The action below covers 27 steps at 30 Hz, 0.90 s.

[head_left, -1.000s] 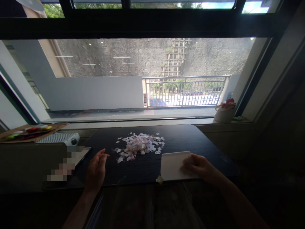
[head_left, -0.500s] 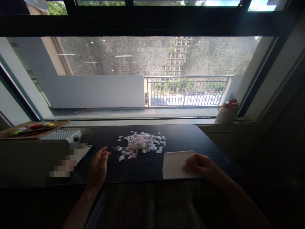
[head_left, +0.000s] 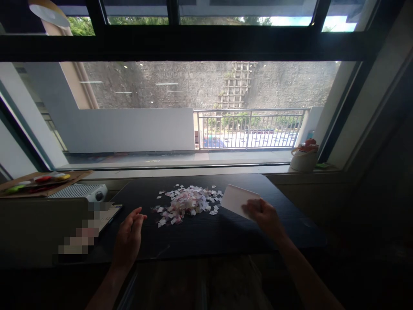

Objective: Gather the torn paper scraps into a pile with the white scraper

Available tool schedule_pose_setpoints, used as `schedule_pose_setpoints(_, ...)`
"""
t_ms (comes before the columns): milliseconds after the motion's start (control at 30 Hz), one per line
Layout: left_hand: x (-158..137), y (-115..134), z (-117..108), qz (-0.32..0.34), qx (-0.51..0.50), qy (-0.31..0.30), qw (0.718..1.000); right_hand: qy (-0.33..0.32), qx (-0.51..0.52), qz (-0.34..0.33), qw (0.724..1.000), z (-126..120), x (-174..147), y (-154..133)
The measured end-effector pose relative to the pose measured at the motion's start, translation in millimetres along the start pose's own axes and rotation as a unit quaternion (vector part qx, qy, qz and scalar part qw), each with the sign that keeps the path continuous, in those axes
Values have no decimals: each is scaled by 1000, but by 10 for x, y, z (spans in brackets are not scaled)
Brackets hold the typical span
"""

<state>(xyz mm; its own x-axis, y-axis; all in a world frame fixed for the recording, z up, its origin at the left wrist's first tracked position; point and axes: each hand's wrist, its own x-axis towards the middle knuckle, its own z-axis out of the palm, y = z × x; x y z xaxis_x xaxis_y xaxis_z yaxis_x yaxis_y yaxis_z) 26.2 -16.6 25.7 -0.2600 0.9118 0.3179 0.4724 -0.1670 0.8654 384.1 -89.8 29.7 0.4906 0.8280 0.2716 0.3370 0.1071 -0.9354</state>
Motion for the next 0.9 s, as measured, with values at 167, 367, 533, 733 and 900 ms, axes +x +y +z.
schedule_pose_setpoints(167, 24, -28, 5, 6, 8, 7, 1000, -52, 20, -11, 998, 77, -26, -12)
schedule_pose_setpoints(367, 21, -57, 4, 27, 19, 10, 999, -18, -5, -6, 1000, 60, -31, 6)
schedule_pose_setpoints(533, 22, -50, 1, 10, 15, 9, 1000, -46, 29, -15, 998, 141, -91, -10)
schedule_pose_setpoints(733, 11, -18, -6, -9, 1, -3, 1000, -31, -41, -21, 998, -110, -151, -85)
schedule_pose_setpoints(900, 9, -21, -6, 2, 9, -2, 1000, 12, -59, -44, 997, -13, 52, -119)
